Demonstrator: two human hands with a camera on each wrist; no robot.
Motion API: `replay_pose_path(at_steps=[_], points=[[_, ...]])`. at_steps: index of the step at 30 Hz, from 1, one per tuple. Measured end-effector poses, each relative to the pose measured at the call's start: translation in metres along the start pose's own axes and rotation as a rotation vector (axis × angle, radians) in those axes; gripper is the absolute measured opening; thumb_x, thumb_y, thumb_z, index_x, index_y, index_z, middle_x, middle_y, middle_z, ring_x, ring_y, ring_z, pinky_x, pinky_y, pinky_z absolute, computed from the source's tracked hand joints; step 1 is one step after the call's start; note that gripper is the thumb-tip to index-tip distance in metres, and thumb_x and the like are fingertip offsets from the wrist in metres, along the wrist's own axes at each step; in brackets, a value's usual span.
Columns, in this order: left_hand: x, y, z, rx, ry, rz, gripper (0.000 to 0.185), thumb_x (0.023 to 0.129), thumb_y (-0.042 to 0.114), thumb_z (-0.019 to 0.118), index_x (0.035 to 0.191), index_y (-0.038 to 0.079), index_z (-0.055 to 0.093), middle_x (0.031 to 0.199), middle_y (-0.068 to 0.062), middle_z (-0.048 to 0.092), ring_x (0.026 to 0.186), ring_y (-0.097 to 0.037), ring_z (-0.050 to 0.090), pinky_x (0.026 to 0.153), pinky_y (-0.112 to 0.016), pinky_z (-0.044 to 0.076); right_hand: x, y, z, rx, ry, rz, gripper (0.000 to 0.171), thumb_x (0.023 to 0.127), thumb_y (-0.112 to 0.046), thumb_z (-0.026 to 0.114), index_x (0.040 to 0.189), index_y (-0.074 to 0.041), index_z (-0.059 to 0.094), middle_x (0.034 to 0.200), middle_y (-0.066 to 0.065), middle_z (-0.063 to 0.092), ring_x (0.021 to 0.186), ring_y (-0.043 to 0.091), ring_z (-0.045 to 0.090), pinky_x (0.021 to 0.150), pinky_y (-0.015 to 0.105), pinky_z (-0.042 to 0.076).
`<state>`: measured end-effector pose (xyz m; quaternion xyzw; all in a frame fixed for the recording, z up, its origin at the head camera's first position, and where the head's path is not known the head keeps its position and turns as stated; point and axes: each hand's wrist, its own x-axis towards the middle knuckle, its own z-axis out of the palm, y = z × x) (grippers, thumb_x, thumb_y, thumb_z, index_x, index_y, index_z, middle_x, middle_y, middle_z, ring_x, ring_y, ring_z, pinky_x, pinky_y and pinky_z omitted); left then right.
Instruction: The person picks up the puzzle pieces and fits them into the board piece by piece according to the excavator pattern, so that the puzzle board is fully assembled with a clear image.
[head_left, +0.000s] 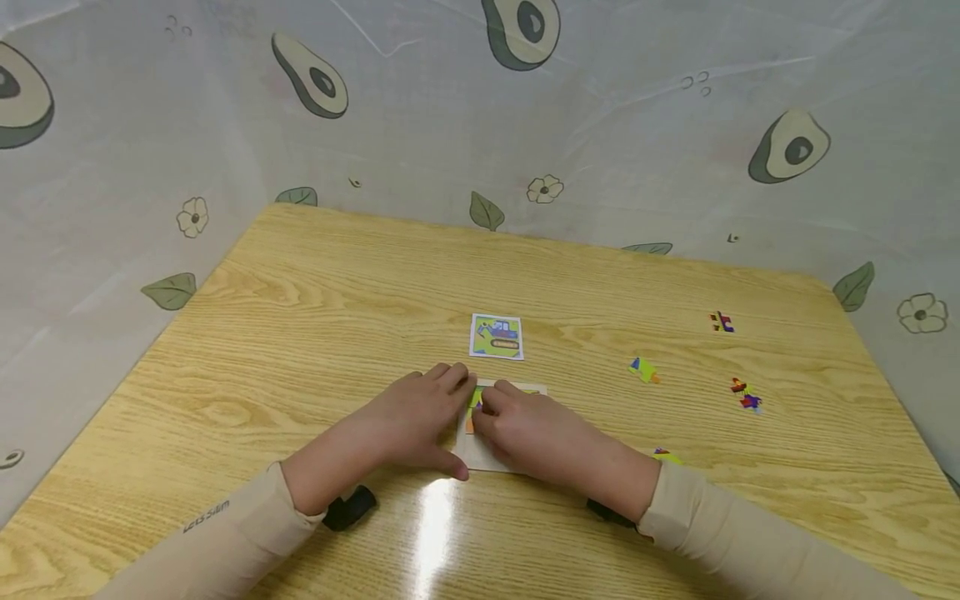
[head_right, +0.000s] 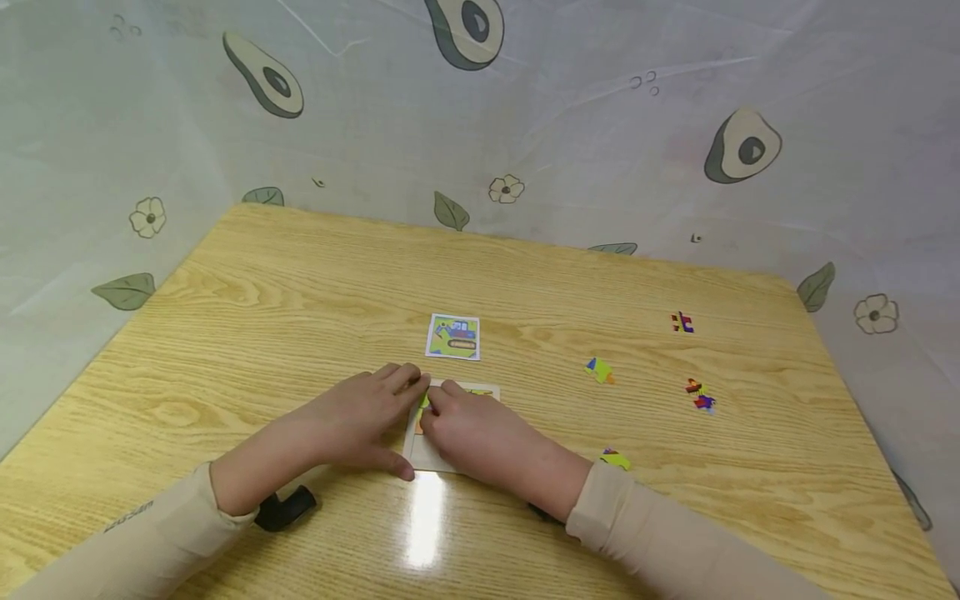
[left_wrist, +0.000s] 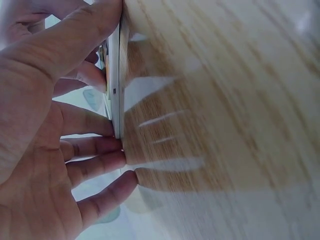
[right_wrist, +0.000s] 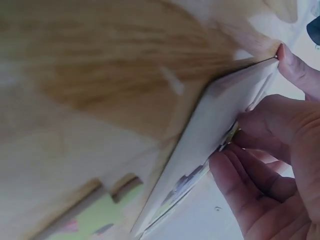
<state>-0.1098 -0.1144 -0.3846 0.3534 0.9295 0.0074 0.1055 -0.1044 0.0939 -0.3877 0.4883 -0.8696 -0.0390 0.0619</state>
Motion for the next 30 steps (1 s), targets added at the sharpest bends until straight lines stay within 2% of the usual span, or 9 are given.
replay_pose_path(at_steps=[5,9,17,23,30], points=[[0.0003,-0.0001,0.0001,-0.004,-0.001,0.0,0.111,0.076,0.073,0.079,0.153,0.001,0.045,0.142,-0.009,0.053,0.126,-0.026,0.054,0.092,-0.04,0.054,0.0001,0.0016,0.0008,0.047,0.026,-0.001,0.004,0.098,-0.016,0.072,0.1,-0.014,0.074,0.095,-0.001,0.063,0.082,0.012,0.057,0.061,0.022,0.052],[0.0003,-0.0003,0.0002,-0.003,-0.008,-0.006,0.111,0.077,0.074,0.078,0.154,0.001,0.045,0.143,-0.008,0.052,0.127,-0.026,0.054,0.094,-0.04,0.054,0.0009,0.0035,0.0026,0.09,0.038,-0.001,0.004,0.097,-0.015,0.072,0.099,-0.014,0.074,0.093,-0.001,0.064,0.078,0.01,0.056,0.065,0.021,0.051],[0.0005,-0.0007,0.0002,0.0,-0.012,-0.005,0.11,0.077,0.075,0.078,0.153,0.002,0.045,0.14,-0.008,0.052,0.124,-0.025,0.054,0.092,-0.039,0.054,0.002,0.0058,0.0048,0.096,0.049,-0.016,0.004,0.092,-0.014,0.074,0.095,-0.012,0.074,0.087,-0.003,0.06,0.072,0.009,0.051,0.061,0.02,0.047],[0.001,-0.001,0.0003,0.005,-0.004,0.0,0.109,0.077,0.075,0.077,0.152,0.002,0.046,0.139,-0.007,0.053,0.123,-0.025,0.054,0.091,-0.038,0.054,0.0015,0.0061,0.0058,0.116,0.042,0.008,0.007,0.093,-0.014,0.073,0.1,-0.012,0.074,0.088,-0.001,0.063,0.076,0.012,0.057,0.063,0.022,0.051],[0.0006,-0.001,0.0006,0.013,-0.007,-0.003,0.11,0.077,0.075,0.077,0.152,0.002,0.046,0.14,-0.007,0.053,0.123,-0.025,0.054,0.092,-0.039,0.054,0.0023,0.0061,0.0052,0.125,0.024,0.01,0.004,0.094,-0.015,0.073,0.098,-0.015,0.074,0.087,-0.002,0.061,0.077,0.012,0.055,0.061,0.021,0.049]])
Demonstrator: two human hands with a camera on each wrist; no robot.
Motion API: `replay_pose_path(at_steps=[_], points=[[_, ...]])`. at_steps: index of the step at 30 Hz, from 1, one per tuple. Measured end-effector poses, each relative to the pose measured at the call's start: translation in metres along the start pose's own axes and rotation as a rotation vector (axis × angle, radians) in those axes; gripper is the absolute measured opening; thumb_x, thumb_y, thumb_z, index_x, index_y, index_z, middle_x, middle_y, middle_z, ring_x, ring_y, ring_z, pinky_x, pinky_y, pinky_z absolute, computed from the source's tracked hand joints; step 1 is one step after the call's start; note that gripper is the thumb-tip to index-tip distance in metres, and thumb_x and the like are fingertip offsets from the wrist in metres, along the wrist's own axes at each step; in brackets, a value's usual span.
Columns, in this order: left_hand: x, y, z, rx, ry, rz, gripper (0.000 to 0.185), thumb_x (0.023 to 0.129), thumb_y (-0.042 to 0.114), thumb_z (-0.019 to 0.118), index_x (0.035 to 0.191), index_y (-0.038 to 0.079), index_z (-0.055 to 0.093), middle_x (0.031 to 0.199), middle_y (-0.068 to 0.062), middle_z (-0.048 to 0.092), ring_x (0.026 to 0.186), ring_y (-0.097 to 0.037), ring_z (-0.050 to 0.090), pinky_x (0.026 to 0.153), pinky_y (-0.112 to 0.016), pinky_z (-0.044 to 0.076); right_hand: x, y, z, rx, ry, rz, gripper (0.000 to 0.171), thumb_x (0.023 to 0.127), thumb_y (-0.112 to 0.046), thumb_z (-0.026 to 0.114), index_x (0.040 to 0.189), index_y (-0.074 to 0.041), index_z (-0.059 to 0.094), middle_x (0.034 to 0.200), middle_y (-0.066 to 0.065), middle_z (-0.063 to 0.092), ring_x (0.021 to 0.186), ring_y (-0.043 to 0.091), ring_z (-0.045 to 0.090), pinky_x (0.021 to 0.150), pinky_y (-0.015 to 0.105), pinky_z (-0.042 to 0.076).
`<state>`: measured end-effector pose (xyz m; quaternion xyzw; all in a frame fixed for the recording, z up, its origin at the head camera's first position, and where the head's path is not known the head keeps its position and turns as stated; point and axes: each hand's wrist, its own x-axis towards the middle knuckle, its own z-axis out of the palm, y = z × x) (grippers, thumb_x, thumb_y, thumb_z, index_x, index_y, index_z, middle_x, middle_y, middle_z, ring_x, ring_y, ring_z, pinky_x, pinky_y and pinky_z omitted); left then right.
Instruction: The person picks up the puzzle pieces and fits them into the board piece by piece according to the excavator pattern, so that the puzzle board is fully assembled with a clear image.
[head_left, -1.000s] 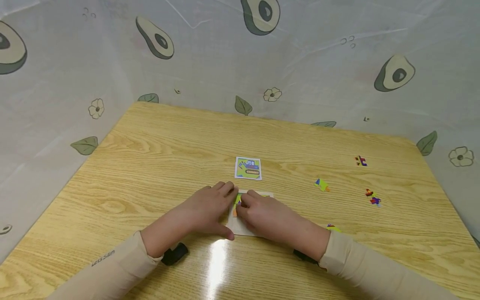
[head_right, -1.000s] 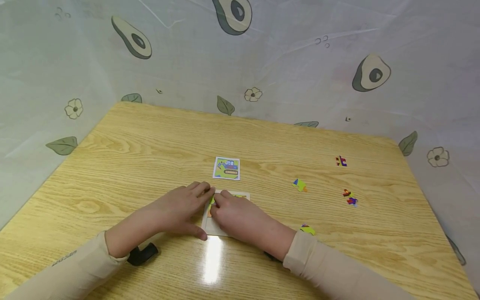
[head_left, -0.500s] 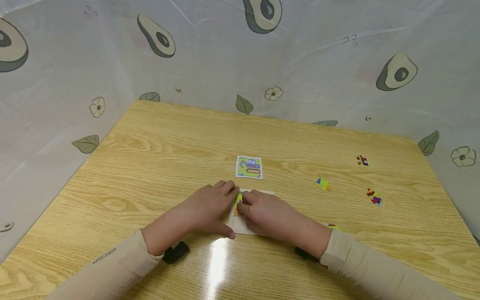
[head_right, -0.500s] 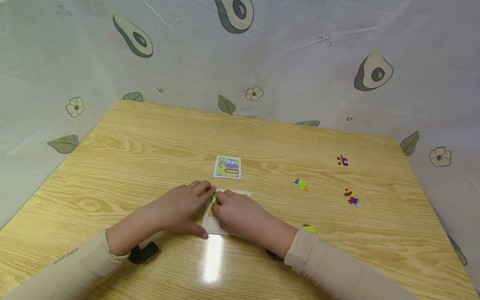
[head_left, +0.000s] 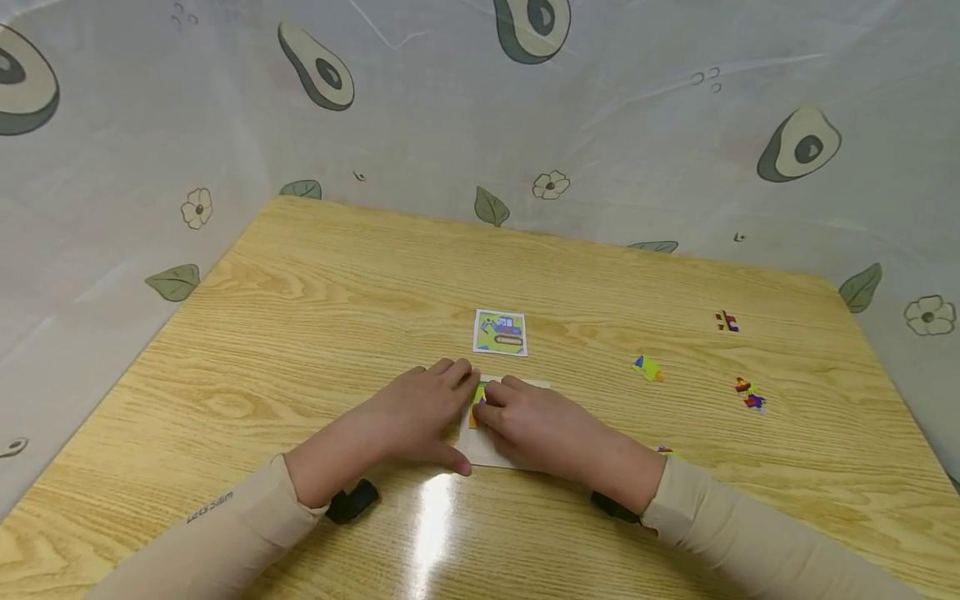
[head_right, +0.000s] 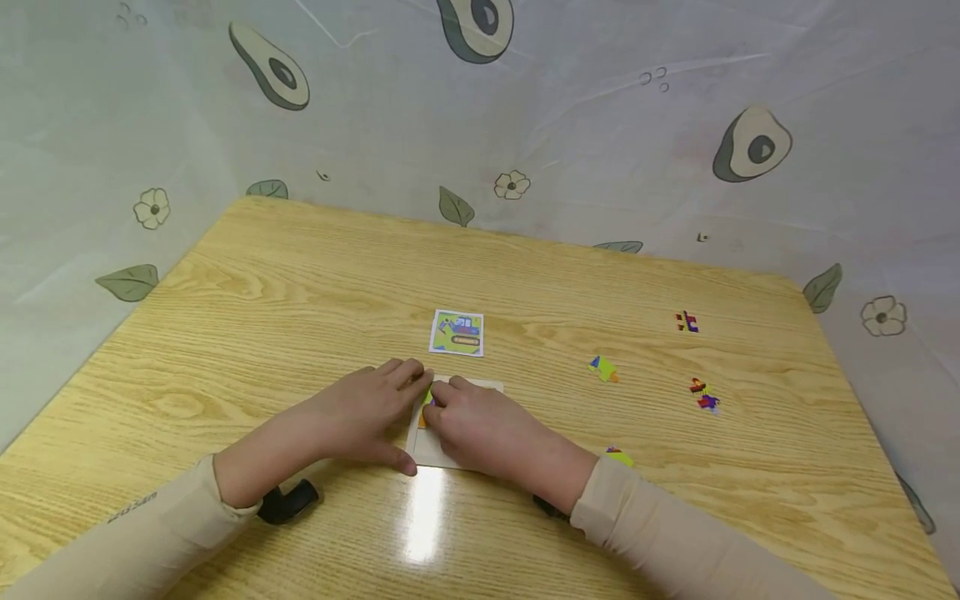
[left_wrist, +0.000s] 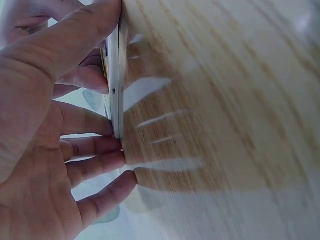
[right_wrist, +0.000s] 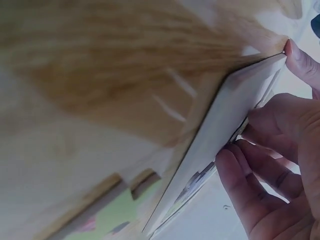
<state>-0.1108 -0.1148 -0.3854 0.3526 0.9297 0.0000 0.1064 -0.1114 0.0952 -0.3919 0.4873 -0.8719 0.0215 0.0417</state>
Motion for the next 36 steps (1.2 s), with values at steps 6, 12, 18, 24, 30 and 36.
replay_pose_path(at_steps=[6,12,18,24,30,36], points=[[0.0,0.0,0.0,-0.011,0.015,0.003,0.107,0.075,0.074,0.079,0.149,0.002,0.048,0.135,-0.007,0.054,0.119,-0.024,0.056,0.088,-0.038,0.054,0.001,-0.001,-0.002,0.05,-0.008,0.023,0.006,0.097,-0.014,0.071,0.1,-0.016,0.076,0.088,-0.005,0.059,0.079,0.01,0.052,0.061,0.019,0.047],[0.0,0.0,-0.001,-0.027,-0.004,-0.005,0.109,0.077,0.073,0.079,0.151,0.002,0.046,0.14,-0.008,0.053,0.123,-0.025,0.055,0.09,-0.039,0.053,0.001,0.0,-0.005,0.096,-0.049,0.03,0.01,0.1,-0.014,0.068,0.105,-0.015,0.077,0.09,-0.005,0.056,0.083,0.009,0.052,0.064,0.02,0.048],[-0.001,0.001,-0.001,-0.032,-0.006,-0.005,0.109,0.077,0.073,0.079,0.153,0.001,0.045,0.143,-0.009,0.052,0.127,-0.026,0.055,0.094,-0.042,0.054,0.002,0.0,-0.006,0.113,-0.071,0.033,0.01,0.102,-0.015,0.067,0.105,-0.015,0.076,0.089,-0.006,0.055,0.085,0.01,0.053,0.066,0.021,0.048],[0.0,0.002,-0.001,-0.025,-0.009,-0.001,0.11,0.077,0.073,0.079,0.153,0.001,0.045,0.143,-0.009,0.052,0.126,-0.026,0.055,0.092,-0.041,0.054,0.0,0.0,-0.007,0.111,-0.092,0.024,0.012,0.102,-0.016,0.066,0.11,-0.014,0.075,0.094,-0.005,0.057,0.09,0.012,0.056,0.065,0.021,0.048],[0.0,0.003,-0.001,-0.03,-0.017,-0.007,0.111,0.078,0.073,0.078,0.154,0.001,0.044,0.146,-0.01,0.052,0.13,-0.027,0.054,0.093,-0.041,0.055,-0.006,0.0,-0.008,0.08,-0.116,-0.023,0.018,0.103,-0.017,0.065,0.119,-0.011,0.071,0.103,-0.002,0.061,0.096,0.015,0.056,0.073,0.022,0.052],[0.0,0.003,-0.002,-0.034,-0.008,-0.01,0.109,0.077,0.072,0.081,0.152,0.001,0.046,0.144,-0.009,0.052,0.127,-0.026,0.055,0.093,-0.041,0.054,-0.012,0.005,-0.006,0.102,-0.117,-0.037,0.026,0.106,-0.018,0.059,0.129,-0.009,0.068,0.114,-0.001,0.062,0.102,0.015,0.057,0.082,0.024,0.055]])
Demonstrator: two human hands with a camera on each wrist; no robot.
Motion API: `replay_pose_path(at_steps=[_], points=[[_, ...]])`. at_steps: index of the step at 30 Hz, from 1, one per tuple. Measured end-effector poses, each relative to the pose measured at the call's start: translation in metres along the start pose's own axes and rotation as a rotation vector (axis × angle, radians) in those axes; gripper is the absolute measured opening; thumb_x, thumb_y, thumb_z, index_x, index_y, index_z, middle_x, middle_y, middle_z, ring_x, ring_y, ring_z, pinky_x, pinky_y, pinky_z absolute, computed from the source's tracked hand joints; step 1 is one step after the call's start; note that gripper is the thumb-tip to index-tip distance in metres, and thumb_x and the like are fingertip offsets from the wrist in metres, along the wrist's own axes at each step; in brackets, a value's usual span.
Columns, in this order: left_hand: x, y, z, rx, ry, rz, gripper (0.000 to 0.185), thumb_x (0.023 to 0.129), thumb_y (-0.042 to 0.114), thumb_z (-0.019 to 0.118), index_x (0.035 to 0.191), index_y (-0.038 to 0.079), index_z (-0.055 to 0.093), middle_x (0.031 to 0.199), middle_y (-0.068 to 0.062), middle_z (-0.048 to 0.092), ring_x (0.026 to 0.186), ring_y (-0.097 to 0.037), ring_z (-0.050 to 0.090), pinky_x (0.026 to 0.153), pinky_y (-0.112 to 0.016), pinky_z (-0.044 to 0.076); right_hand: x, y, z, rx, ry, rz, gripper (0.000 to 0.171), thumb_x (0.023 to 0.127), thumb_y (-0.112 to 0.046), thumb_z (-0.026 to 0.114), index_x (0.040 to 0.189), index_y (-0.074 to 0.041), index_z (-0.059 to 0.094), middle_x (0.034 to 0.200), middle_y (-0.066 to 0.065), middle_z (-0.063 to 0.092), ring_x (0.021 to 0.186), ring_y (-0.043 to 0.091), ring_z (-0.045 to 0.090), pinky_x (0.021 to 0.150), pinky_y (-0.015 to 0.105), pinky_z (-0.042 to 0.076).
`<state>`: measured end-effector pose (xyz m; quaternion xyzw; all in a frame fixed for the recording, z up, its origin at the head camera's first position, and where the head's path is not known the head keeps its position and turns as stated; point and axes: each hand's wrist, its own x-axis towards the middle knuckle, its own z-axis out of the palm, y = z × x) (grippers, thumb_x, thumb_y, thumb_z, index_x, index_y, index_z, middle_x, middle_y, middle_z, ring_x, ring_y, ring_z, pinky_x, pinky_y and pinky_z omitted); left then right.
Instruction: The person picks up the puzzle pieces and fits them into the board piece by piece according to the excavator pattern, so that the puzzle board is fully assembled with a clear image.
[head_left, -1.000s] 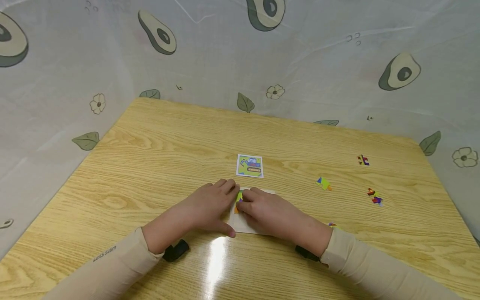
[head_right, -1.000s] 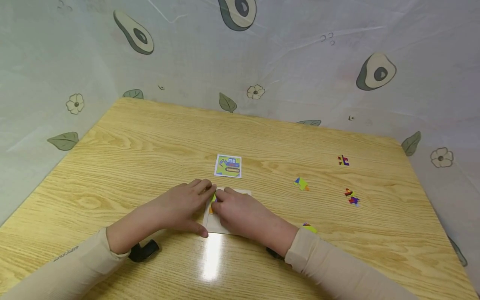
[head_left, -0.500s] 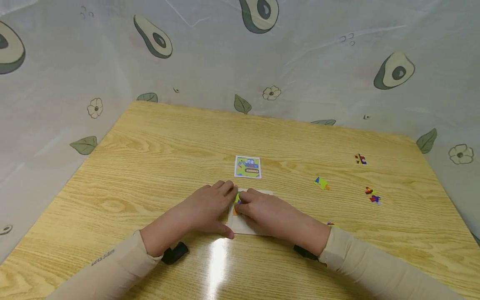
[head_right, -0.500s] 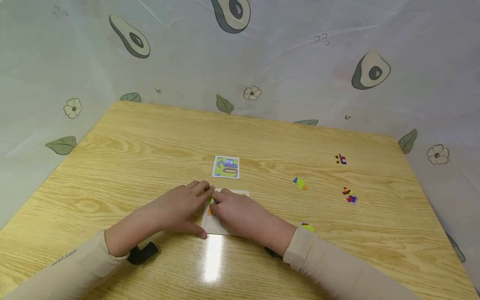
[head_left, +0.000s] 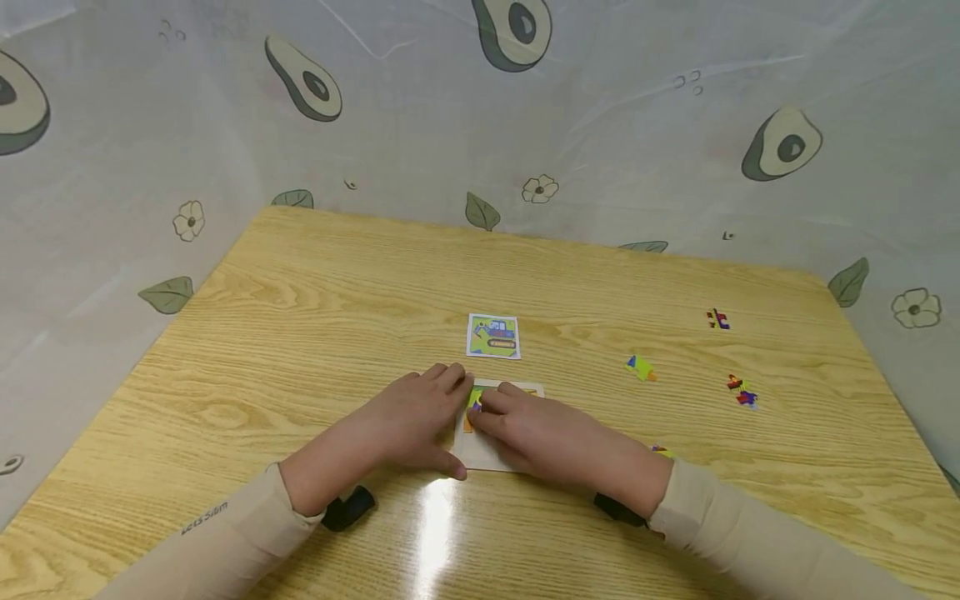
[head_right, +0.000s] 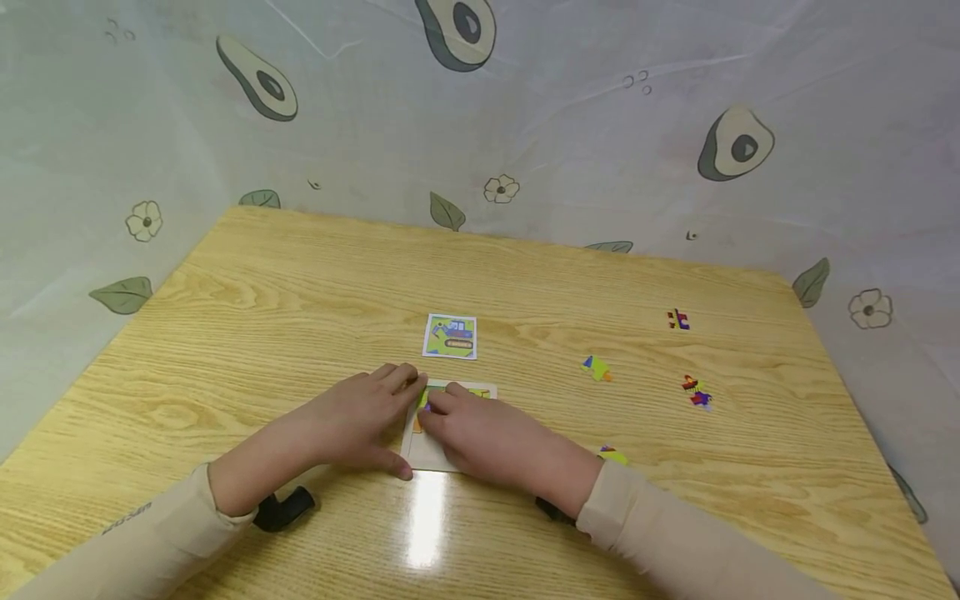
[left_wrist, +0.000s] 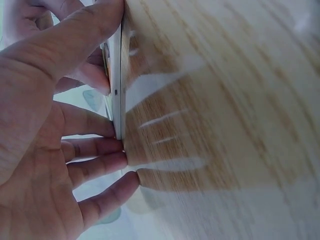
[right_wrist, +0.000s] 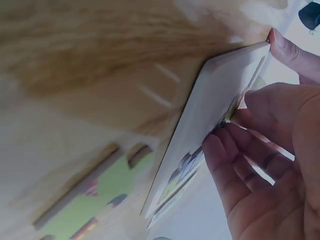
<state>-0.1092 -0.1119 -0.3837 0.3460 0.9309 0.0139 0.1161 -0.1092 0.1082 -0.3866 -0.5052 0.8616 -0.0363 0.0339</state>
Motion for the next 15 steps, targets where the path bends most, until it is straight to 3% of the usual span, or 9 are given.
replay_pose_path(at_steps=[8,15], points=[[0.001,0.001,-0.001,-0.017,-0.014,-0.011,0.113,0.077,0.071,0.081,0.155,0.0,0.042,0.147,-0.01,0.05,0.132,-0.028,0.053,0.099,-0.043,0.053,-0.016,0.015,-0.009,0.149,0.007,0.037,0.033,0.105,-0.015,0.061,0.137,-0.009,0.067,0.129,0.003,0.066,0.115,0.014,0.065,0.096,0.031,0.058],[0.001,0.001,-0.001,-0.036,-0.031,-0.022,0.115,0.078,0.071,0.08,0.159,0.001,0.039,0.153,-0.011,0.047,0.14,-0.03,0.049,0.107,-0.048,0.051,-0.057,0.043,-0.023,0.191,0.057,0.227,0.033,0.104,-0.016,0.064,0.137,-0.009,0.067,0.129,0.006,0.067,0.111,0.018,0.069,0.092,0.039,0.06]])
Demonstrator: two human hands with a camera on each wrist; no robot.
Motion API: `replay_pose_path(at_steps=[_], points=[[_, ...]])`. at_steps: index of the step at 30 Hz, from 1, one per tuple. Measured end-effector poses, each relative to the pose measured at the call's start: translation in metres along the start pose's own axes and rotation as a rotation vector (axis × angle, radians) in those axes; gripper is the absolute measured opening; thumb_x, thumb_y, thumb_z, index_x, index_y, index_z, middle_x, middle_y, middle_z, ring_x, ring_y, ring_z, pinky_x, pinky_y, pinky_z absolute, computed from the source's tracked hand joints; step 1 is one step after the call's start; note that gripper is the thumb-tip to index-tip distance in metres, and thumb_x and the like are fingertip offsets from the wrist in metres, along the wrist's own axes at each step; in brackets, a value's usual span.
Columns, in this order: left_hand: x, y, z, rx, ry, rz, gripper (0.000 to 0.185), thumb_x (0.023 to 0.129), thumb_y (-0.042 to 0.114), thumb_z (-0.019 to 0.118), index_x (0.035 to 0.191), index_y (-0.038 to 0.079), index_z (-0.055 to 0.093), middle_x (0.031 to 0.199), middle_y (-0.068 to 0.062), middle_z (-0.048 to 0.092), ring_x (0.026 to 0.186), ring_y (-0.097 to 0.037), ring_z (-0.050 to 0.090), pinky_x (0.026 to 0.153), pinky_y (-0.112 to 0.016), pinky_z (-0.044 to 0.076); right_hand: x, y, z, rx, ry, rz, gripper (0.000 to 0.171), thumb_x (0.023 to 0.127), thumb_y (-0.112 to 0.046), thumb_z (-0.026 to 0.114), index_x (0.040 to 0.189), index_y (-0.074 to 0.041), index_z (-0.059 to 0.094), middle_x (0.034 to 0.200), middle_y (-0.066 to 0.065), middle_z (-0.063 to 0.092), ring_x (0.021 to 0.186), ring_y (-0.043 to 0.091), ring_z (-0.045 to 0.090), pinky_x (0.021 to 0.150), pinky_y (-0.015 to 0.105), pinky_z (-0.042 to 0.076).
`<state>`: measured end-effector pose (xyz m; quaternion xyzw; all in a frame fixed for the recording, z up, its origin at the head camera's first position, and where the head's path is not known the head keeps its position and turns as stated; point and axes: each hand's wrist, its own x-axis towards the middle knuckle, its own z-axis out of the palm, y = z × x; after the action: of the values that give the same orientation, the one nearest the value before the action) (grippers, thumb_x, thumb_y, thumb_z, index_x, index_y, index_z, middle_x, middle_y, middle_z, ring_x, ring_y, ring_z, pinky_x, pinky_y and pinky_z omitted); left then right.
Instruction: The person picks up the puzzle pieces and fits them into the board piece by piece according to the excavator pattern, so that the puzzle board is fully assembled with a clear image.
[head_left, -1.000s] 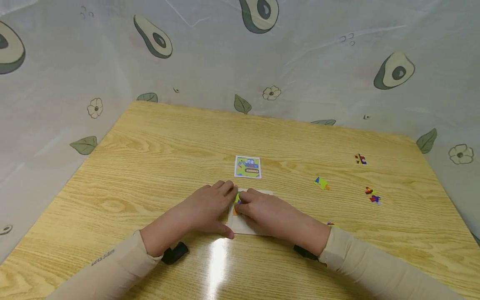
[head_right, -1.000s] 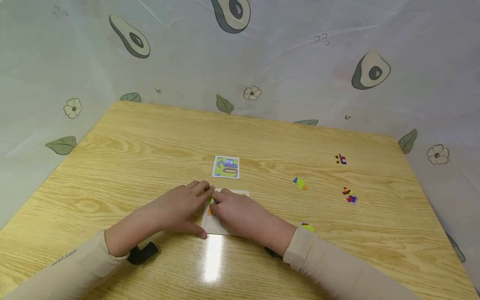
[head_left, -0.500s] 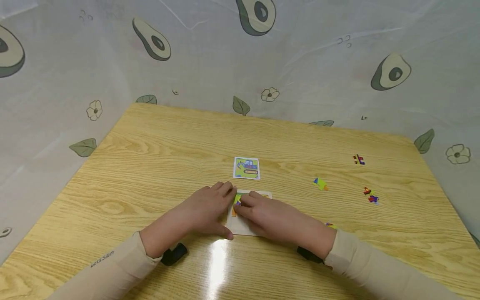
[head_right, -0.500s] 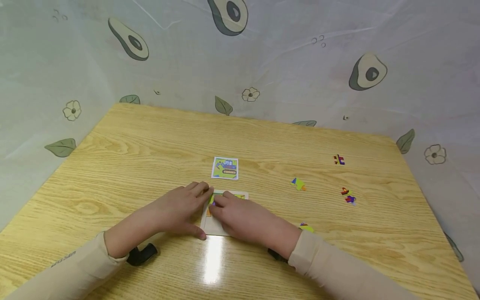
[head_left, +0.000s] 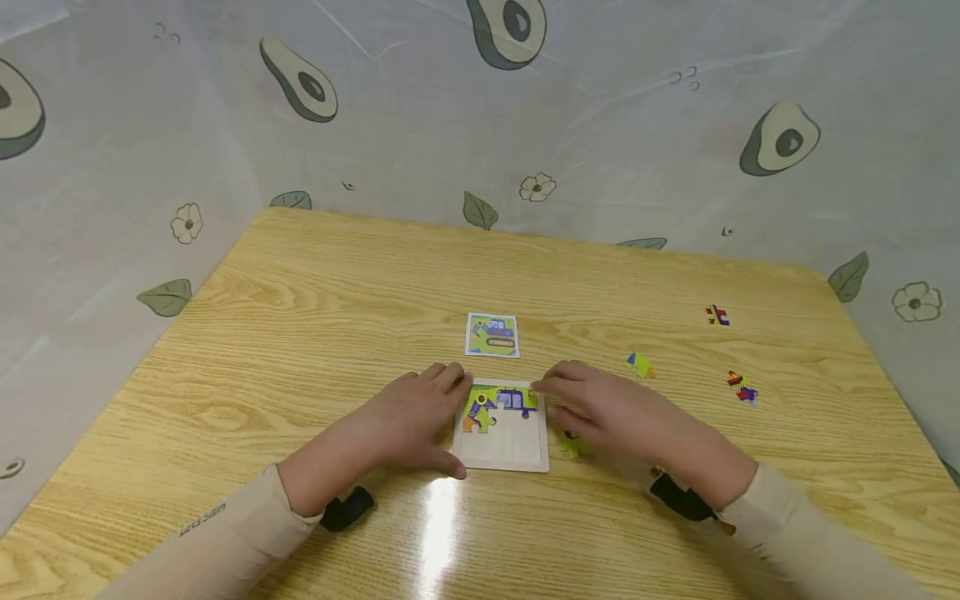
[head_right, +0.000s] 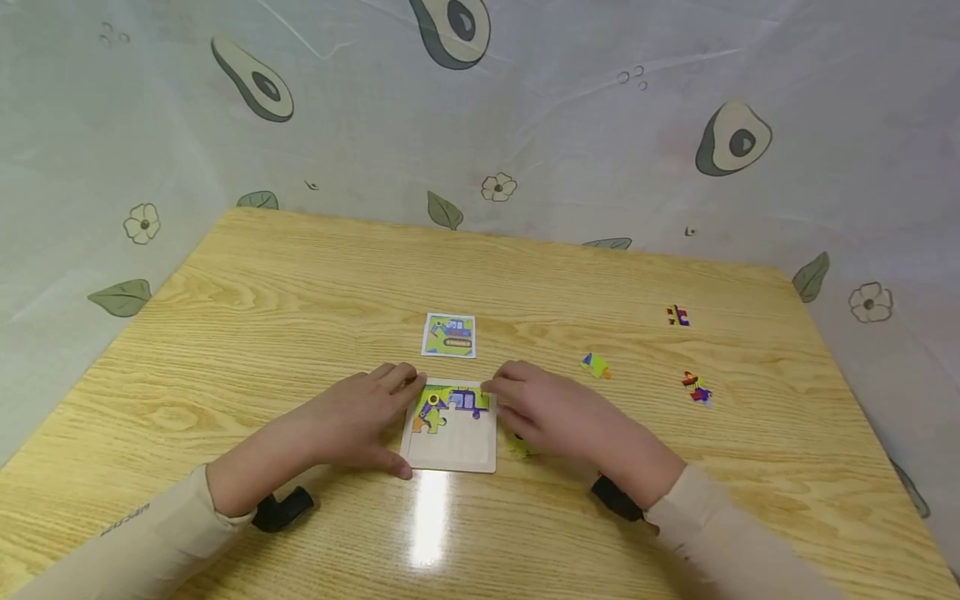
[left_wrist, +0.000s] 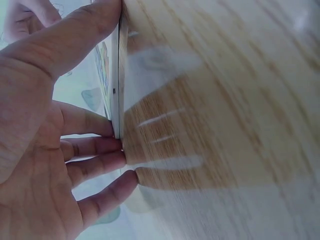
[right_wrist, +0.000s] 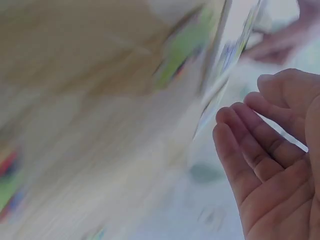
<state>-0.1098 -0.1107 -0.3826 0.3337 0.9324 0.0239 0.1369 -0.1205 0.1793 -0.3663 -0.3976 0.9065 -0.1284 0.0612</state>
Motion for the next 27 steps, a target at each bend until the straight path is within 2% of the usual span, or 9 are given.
replay_pose_path(at_steps=[3,8,13,18,21,24,25,27], points=[[-0.001,-0.001,0.0,0.006,0.004,0.004,0.116,0.078,0.072,0.08,0.159,0.001,0.038,0.154,-0.011,0.047,0.141,-0.03,0.049,0.108,-0.048,0.05,-0.019,0.018,-0.008,0.011,0.049,0.138,0.033,0.104,-0.016,0.064,0.135,-0.005,0.067,0.127,0.011,0.069,0.109,0.025,0.071,0.089,0.044,0.06],[-0.001,-0.002,0.002,0.013,0.009,0.015,0.115,0.079,0.073,0.078,0.16,0.001,0.038,0.154,-0.012,0.047,0.14,-0.03,0.049,0.108,-0.047,0.05,-0.05,0.049,-0.014,0.124,0.101,0.41,0.033,0.104,-0.014,0.062,0.128,0.008,0.066,0.116,0.021,0.072,0.099,0.032,0.072,0.082,0.048,0.061],[-0.001,-0.002,0.002,0.017,0.008,0.019,0.115,0.079,0.072,0.077,0.159,0.0,0.038,0.154,-0.012,0.047,0.141,-0.031,0.049,0.108,-0.047,0.051,-0.081,0.077,-0.015,0.116,0.1,0.587,0.04,0.105,-0.014,0.06,0.128,0.018,0.059,0.105,0.029,0.072,0.094,0.039,0.072,0.076,0.052,0.059],[0.0,-0.001,0.001,0.021,0.004,0.022,0.115,0.08,0.072,0.077,0.16,0.0,0.038,0.155,-0.013,0.046,0.142,-0.031,0.049,0.109,-0.047,0.05,-0.107,0.093,-0.019,0.069,0.045,0.698,0.044,0.106,-0.015,0.055,0.127,0.023,0.052,0.098,0.032,0.071,0.074,0.028,0.066,0.063,0.042,0.053],[0.0,-0.001,0.001,0.019,0.0,0.019,0.116,0.08,0.072,0.077,0.16,0.0,0.037,0.156,-0.013,0.046,0.143,-0.032,0.048,0.11,-0.047,0.05,-0.117,0.097,-0.019,0.051,0.037,0.733,0.034,0.106,-0.016,0.051,0.106,0.018,0.054,0.074,0.02,0.059,0.061,0.019,0.049,0.056,0.033,0.039],[0.0,-0.001,0.0,0.02,-0.007,0.014,0.115,0.08,0.072,0.077,0.16,0.0,0.037,0.156,-0.013,0.046,0.144,-0.032,0.048,0.111,-0.048,0.049,-0.123,0.102,-0.018,0.035,0.056,0.747,0.03,0.106,-0.019,0.05,0.087,0.004,0.049,0.063,0.005,0.039,0.058,0.016,0.037,0.054,0.03,0.029],[0.0,-0.002,0.0,0.02,-0.009,0.013,0.116,0.08,0.073,0.077,0.16,0.0,0.037,0.156,-0.013,0.046,0.144,-0.032,0.048,0.11,-0.048,0.049,-0.125,0.103,-0.017,0.032,0.06,0.752,0.03,0.107,-0.02,0.05,0.085,0.001,0.046,0.064,0.001,0.033,0.058,0.016,0.033,0.055,0.03,0.026],[0.0,-0.002,0.001,0.019,-0.012,0.013,0.116,0.08,0.073,0.077,0.16,0.0,0.037,0.156,-0.013,0.045,0.144,-0.033,0.048,0.111,-0.049,0.049,-0.128,0.108,-0.018,0.024,0.064,0.764,0.032,0.107,-0.021,0.05,0.088,0.004,0.05,0.065,0.002,0.037,0.059,0.017,0.036,0.056,0.031,0.028]])
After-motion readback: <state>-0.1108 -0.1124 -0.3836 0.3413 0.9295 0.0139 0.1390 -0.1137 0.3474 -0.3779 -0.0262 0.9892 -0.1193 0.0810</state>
